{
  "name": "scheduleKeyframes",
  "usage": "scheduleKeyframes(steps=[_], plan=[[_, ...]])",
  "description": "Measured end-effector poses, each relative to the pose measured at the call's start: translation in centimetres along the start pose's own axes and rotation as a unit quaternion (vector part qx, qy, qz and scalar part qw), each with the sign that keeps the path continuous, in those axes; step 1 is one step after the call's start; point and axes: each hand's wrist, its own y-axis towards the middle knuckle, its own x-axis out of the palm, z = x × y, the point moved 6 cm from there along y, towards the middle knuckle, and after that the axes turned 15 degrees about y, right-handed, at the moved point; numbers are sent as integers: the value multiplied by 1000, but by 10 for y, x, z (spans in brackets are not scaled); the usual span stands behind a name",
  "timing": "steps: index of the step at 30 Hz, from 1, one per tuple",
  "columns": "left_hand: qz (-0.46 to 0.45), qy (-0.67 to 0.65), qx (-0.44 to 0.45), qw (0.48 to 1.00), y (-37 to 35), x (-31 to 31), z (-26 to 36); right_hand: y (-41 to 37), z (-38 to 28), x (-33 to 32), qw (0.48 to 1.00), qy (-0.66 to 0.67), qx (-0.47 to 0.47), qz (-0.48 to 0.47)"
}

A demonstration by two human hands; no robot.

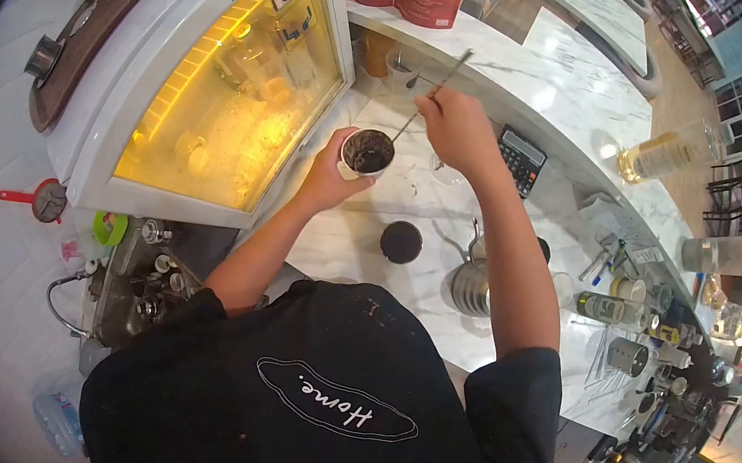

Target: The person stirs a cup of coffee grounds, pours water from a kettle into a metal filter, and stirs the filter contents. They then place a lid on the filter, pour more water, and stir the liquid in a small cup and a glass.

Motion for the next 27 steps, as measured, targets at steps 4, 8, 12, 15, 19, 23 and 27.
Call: scheduleKeyframes(steps=[4, 8, 12, 15, 19, 23, 27], plan=[[12, 18, -26, 999, 28, 9, -68, 64, 35, 45, 998, -34, 19, -54], [32, 41, -51, 997, 44, 18, -113, 95, 58, 73, 997, -61, 17, -52], [63, 26, -119, 991, 45, 14, -127, 115, 66, 92, 998, -43, 25, -48], [79, -5, -122, 989, 49, 11, -128, 128, 72, 101, 998, -36, 37, -41], [81, 17, -113, 990, 51, 14, -134, 140, 84, 115, 998, -5, 47, -46], [89, 43, -105, 989, 47, 11, -132, 140, 84, 117, 997, -24, 60, -37], [94, 13, -129, 987, 33, 13, -138, 141, 95, 119, 998, -1, 57, -34]])
